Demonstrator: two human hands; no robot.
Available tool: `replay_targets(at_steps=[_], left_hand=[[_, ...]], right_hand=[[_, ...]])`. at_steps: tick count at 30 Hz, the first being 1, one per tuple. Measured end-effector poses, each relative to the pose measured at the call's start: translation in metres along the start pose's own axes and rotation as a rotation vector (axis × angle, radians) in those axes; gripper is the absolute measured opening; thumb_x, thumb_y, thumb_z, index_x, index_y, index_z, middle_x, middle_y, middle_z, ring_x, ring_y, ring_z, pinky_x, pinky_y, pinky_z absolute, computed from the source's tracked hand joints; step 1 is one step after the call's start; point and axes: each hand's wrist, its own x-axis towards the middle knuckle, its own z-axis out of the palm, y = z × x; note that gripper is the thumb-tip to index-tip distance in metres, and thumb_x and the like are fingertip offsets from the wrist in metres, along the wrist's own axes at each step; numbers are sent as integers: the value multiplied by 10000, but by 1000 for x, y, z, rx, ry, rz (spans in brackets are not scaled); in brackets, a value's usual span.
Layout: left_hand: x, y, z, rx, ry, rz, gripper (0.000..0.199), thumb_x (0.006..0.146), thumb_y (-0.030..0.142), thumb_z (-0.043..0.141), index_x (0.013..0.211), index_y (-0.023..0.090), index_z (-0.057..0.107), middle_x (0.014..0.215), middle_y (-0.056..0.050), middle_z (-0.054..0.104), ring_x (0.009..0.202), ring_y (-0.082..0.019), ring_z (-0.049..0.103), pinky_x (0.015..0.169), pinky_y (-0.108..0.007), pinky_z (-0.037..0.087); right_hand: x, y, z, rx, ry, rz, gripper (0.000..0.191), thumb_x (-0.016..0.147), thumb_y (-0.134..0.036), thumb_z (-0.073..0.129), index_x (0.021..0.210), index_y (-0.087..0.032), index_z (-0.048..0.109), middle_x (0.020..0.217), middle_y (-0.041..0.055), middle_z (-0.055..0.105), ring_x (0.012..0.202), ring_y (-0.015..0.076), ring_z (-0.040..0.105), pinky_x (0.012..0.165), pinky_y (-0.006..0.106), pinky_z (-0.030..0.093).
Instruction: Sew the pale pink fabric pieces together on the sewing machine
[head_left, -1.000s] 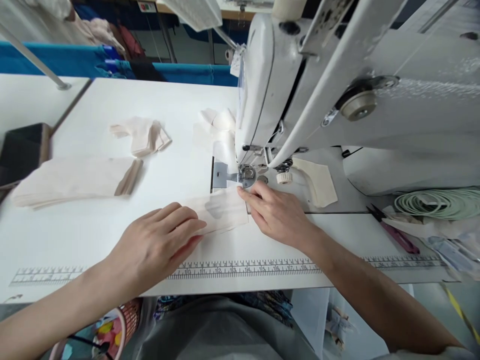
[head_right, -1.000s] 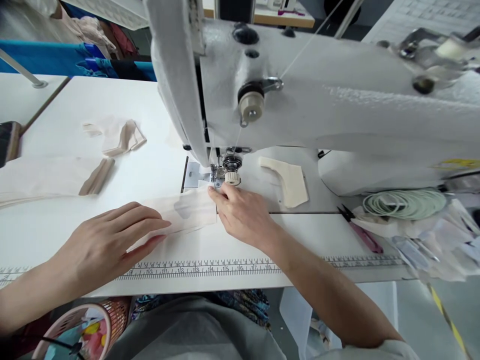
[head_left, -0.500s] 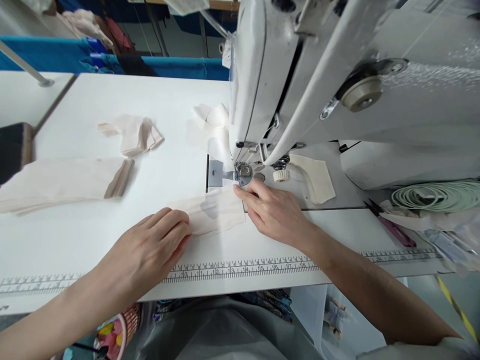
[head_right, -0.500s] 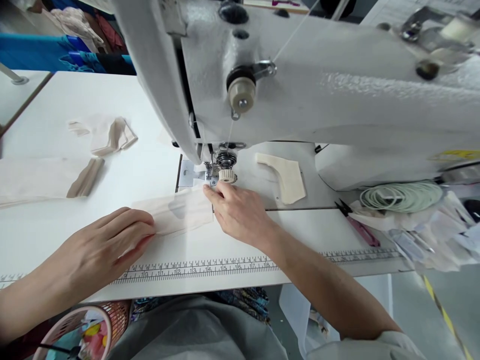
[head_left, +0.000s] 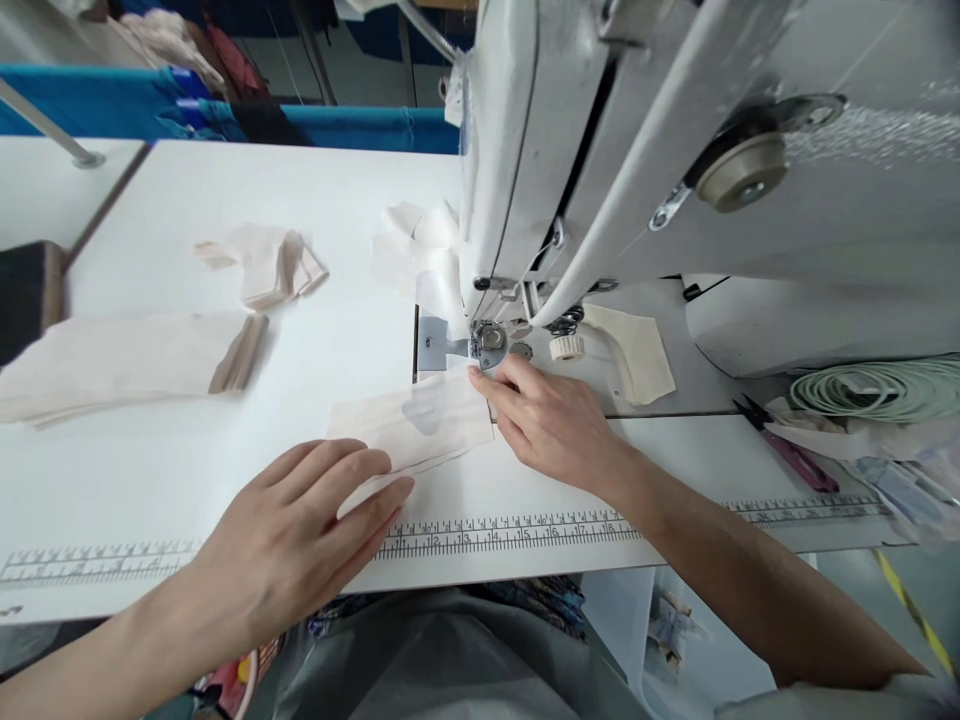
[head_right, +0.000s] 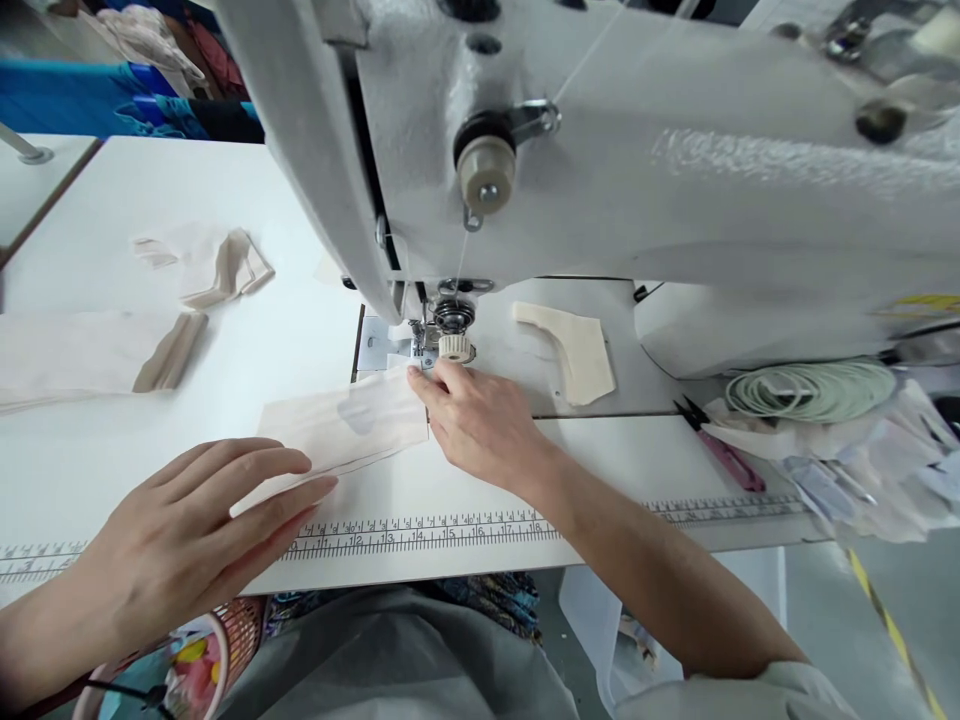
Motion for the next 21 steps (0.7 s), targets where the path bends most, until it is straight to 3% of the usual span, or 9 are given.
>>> replay_targets(at_steps=[11,16,19,21], left_hand=[[-9,-1,7,-76,-19,-31,177,922,146,558,1085,189,611,1059,-69,645,965,-232,600,800,-389,503],[-4,1,3,-94,43,3,280,925,208,568,1204,191,594,1059,-80,647,963,-240,596,825,-397,481],[7,7,-1,-114,78,45,302,925,171,563,1225,192,589,1061,-76,657,968,-232,589,835,-389,463],[19,14,-3,-127,82,103,293,926,135,547,1211,183,596,1076,-70,668,993,-225,588,857,-383,460]], right_hand=[[0,0,-1,-7,-28,14,444,945,-122,389,1363,-149,535,1005,69,599,665,139,511,495,283,341],[3,-5,-4,21,-49,8,438,956,-127,391,1378,-154,504,1077,84,587,697,147,527,495,285,368],[-3,7,-19,53,-41,-37,415,974,-132,404,1377,-158,499,1088,82,606,745,154,559,508,272,391],[-17,28,-35,98,10,-61,331,984,-141,430,1281,-155,574,1081,77,629,847,166,588,584,264,439]])
